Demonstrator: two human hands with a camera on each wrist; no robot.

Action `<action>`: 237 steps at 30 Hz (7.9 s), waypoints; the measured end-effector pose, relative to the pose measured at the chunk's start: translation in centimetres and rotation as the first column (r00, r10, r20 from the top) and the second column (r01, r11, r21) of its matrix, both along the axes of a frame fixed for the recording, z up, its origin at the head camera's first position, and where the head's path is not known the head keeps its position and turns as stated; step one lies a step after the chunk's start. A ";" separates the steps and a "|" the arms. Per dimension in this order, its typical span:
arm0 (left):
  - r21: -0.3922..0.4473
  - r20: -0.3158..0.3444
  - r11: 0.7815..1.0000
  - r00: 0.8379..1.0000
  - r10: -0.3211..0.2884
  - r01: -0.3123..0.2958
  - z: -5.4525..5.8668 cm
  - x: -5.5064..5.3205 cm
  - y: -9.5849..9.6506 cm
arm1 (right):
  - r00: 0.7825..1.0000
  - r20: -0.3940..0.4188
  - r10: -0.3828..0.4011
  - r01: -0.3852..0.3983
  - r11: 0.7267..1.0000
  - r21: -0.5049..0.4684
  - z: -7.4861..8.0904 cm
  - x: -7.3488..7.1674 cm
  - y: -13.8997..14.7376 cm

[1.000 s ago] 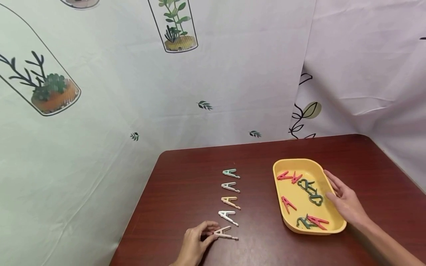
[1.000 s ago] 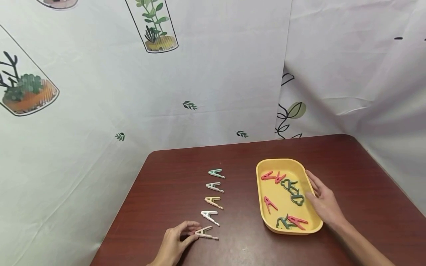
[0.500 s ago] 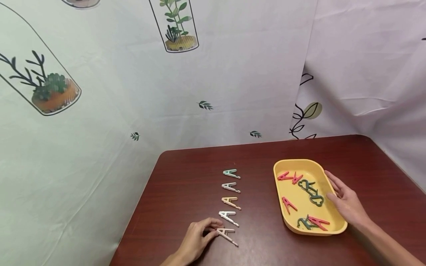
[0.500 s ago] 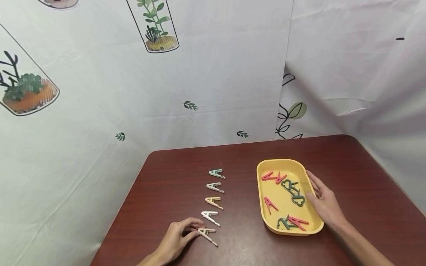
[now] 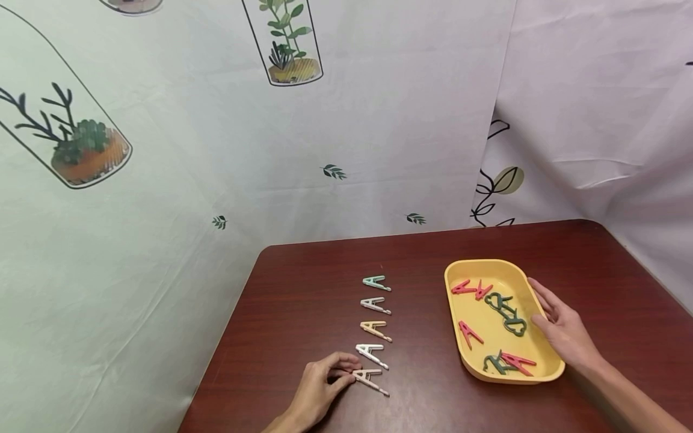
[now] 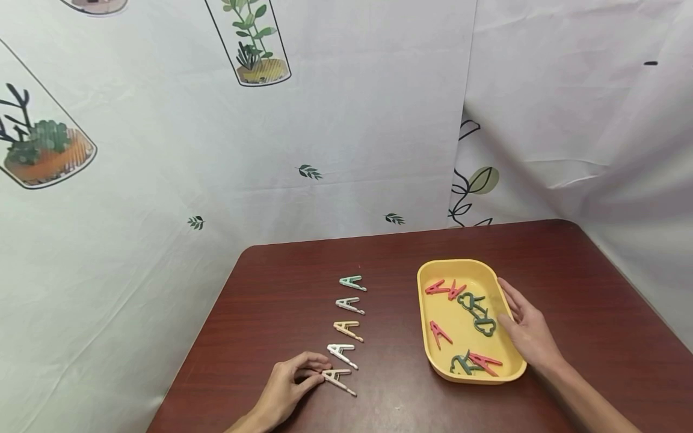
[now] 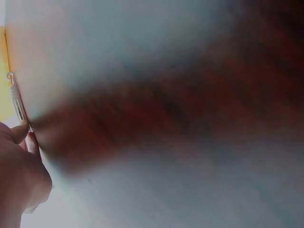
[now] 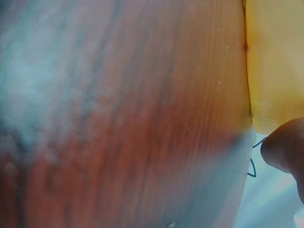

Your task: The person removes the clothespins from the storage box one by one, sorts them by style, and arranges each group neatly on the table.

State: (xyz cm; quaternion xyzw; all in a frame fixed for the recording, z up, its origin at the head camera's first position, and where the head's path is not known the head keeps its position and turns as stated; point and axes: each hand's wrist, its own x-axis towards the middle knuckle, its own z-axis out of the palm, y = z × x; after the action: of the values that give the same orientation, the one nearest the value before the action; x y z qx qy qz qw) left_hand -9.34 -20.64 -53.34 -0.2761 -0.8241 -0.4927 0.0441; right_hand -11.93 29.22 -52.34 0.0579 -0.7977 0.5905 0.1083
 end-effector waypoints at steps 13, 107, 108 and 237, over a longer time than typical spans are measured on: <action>0.002 -0.010 0.999 0.999 -0.035 0.035 0.5 0.0 0.0 | 0.999 0.033 -0.002 0.003 1.000 -0.012 0.0 0.1 0.0; -0.252 0.125 0.884 0.893 0.433 -0.393 4.5 -8.0 33.8 | 0.999 0.016 -0.040 0.039 0.998 0.042 0.3 -0.2 -0.3; -0.254 0.116 0.885 0.896 0.428 -0.390 4.5 -8.0 33.7 | 0.999 0.017 -0.039 0.039 0.998 0.042 0.3 -0.2 -0.3; -0.375 -0.056 0.883 0.958 0.282 -0.282 4.2 -7.1 33.5 | 0.998 -0.026 -0.060 0.062 0.995 0.083 -0.1 0.2 -0.5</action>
State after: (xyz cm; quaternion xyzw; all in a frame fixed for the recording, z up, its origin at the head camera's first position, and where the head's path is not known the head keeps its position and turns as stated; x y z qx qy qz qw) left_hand -16.42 12.88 -49.18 -0.1569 -0.9349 -0.3125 0.0609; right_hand -11.76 28.74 -52.39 0.0447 -0.8217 0.5523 0.1332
